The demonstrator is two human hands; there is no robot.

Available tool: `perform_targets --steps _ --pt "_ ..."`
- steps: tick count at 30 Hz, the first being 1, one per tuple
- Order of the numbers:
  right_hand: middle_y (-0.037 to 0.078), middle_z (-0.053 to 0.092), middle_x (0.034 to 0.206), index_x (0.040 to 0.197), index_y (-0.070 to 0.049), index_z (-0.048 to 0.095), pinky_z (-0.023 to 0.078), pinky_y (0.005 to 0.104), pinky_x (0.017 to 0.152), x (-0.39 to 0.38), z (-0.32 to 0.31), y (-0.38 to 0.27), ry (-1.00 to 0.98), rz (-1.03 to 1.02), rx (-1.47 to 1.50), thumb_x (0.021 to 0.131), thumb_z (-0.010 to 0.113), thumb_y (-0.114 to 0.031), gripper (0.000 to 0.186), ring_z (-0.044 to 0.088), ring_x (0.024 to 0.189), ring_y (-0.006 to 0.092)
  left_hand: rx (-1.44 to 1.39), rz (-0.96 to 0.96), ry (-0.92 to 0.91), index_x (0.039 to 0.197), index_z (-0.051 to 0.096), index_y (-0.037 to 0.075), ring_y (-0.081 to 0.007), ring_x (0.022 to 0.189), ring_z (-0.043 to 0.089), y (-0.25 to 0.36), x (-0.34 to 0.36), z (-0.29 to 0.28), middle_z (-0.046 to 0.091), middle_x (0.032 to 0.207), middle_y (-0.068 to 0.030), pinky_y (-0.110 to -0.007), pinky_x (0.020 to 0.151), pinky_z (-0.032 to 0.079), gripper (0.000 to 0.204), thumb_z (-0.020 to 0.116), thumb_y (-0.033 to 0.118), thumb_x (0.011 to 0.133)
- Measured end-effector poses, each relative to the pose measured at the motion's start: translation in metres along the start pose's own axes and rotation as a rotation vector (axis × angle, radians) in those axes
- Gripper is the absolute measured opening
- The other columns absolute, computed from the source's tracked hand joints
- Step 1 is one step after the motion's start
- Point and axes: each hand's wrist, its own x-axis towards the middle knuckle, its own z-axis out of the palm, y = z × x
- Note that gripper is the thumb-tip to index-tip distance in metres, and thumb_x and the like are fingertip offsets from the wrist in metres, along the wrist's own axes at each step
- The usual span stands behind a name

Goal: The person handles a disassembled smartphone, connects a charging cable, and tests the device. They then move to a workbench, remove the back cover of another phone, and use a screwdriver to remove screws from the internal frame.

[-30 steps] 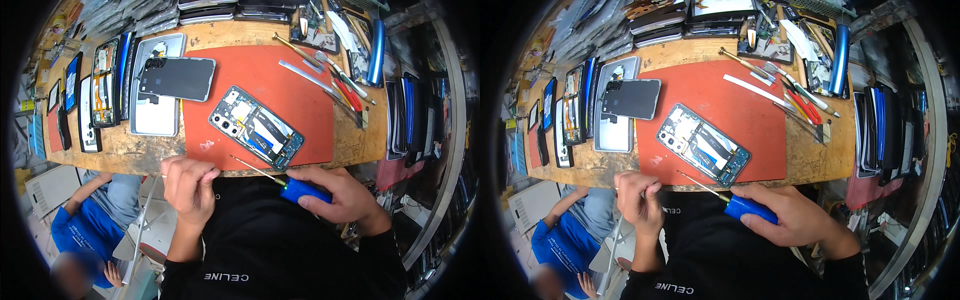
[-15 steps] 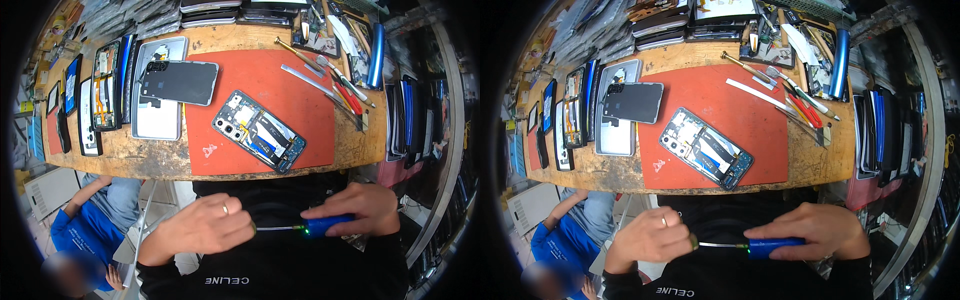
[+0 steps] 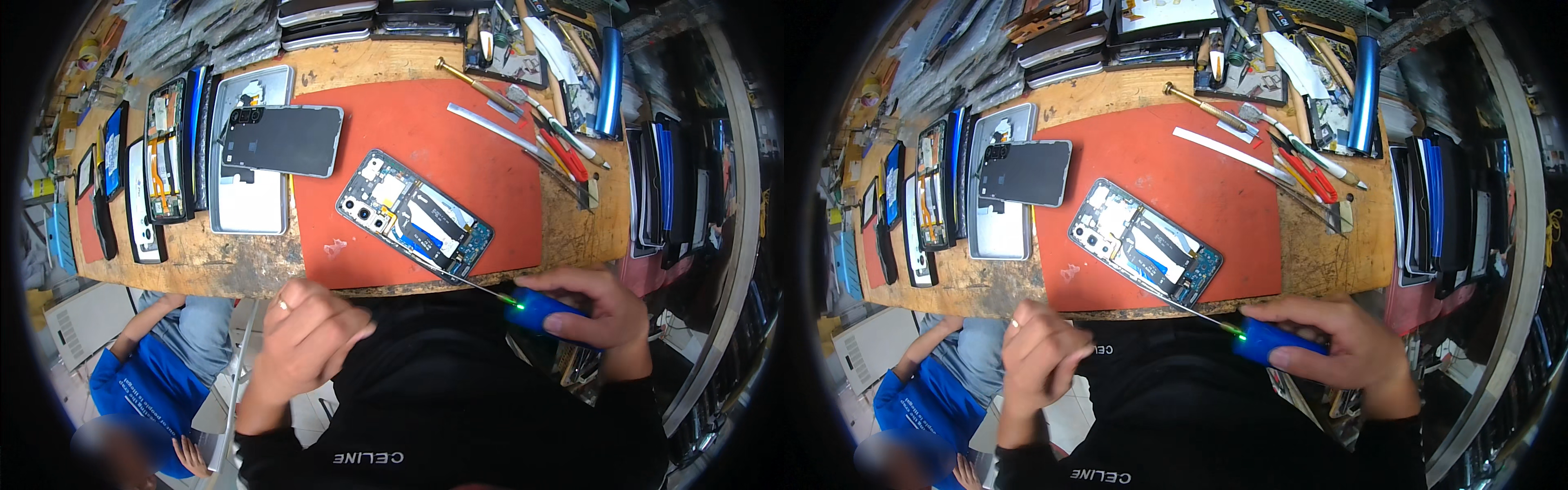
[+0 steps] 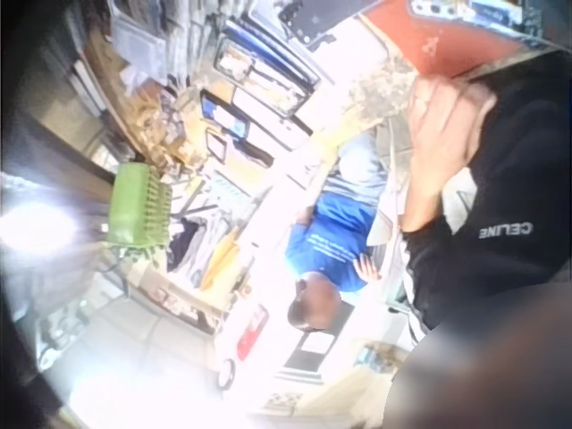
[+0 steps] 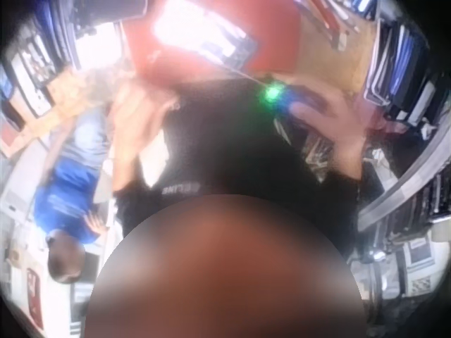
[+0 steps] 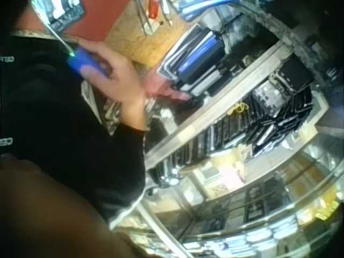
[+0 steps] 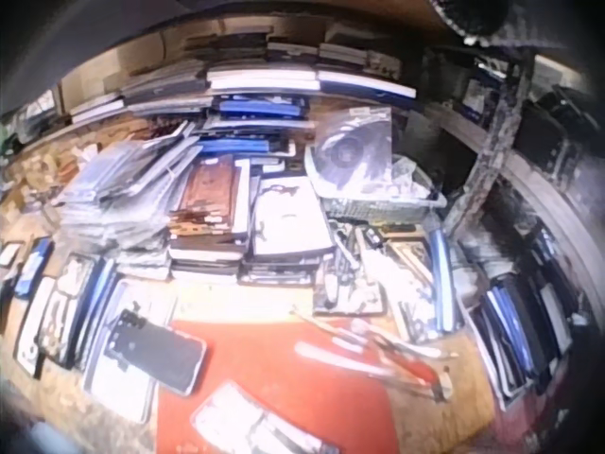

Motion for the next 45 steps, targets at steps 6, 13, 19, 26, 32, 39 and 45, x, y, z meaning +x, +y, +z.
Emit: perform_targets --steps 6,13,19,26,32,39,45 --pt "0.011 0.069 0.111 0.139 0.001 0.059 0.054 0.0262 0.075 0.009 0.016 0.013 0.02 0.034 0.038 0.097 0.071 -0.017 0.047 0.066 0.081 0.0109 0.052 -0.13 0.284 0.094 0.075 0.005 -0.0223 0.074 0.056 0.003 0.005 0.066 0.065 0.081 -0.0031 -0.034 0.07 0.043 0.022 0.084 0.002 0.073" --pt "0.015 0.071 0.103 0.139 -0.001 0.059 0.055 0.0293 0.076 0.023 0.021 0.003 0.032 -0.035 -0.097 0.096 0.072 -0.017 0.048 0.072 0.083 0.0187 0.162 -0.161 0.361 0.093 0.076 0.006 -0.0227 0.078 0.055 0.006 0.015 0.078 0.065 0.081 -0.0025 -0.034 0.074 0.043 0.024 0.085 0.001 0.072" --pt "0.019 0.072 0.103 0.136 -0.001 0.059 0.056 0.0364 0.079 0.034 0.025 -0.002 0.057 -0.131 -0.171 0.097 0.07 -0.02 0.045 0.075 0.087 0.0312 0.22 -0.148 0.389 0.094 0.076 0.006 -0.0204 0.074 0.053 0.001 0.013 0.077 0.064 0.079 -0.0004 -0.032 0.07 0.043 0.025 0.086 0.003 0.072" --pt "0.021 0.072 0.102 0.134 0.0 0.059 0.057 0.0385 0.077 0.043 0.028 -0.018 0.037 -0.046 -0.194 0.097 0.069 -0.02 0.043 0.074 0.088 0.0354 0.24 -0.162 0.416 0.094 0.076 0.005 -0.021 0.074 0.053 -0.001 0.018 0.074 0.063 0.077 -0.0011 -0.032 0.07 0.043 0.024 0.086 0.001 0.071" --pt "0.015 0.071 0.089 0.134 0.0 0.06 0.055 0.0348 0.07 0.051 0.035 -0.022 0.082 -0.099 -0.239 0.096 0.069 -0.017 0.043 0.073 0.077 0.0267 0.247 -0.173 0.423 0.093 0.076 0.005 -0.0212 0.075 0.054 -0.004 0.017 0.071 0.063 0.078 -0.0019 -0.033 0.069 0.042 0.024 0.085 0.0 0.072" --pt "0.016 0.071 0.085 0.132 0.0 0.061 0.055 0.0355 0.067 0.061 0.041 -0.027 0.126 -0.162 -0.302 0.096 0.068 -0.017 0.041 0.074 0.072 0.0287 0.266 -0.205 0.433 0.093 0.077 0.006 -0.0211 0.075 0.053 -0.008 0.019 0.068 0.062 0.078 -0.0016 -0.033 0.07 0.043 0.024 0.085 0.001 0.071" --pt "0.025 0.071 0.093 0.132 0.001 0.058 0.056 0.0459 0.07 0.068 0.043 -0.036 0.091 -0.095 -0.295 0.096 0.068 -0.018 0.042 0.072 0.081 0.0433 0.291 -0.219 0.438 0.092 0.077 0.008 -0.021 0.077 0.054 -0.012 0.02 0.064 0.059 0.076 -0.0011 -0.033 0.069 0.043 0.023 0.086 0.002 0.072"
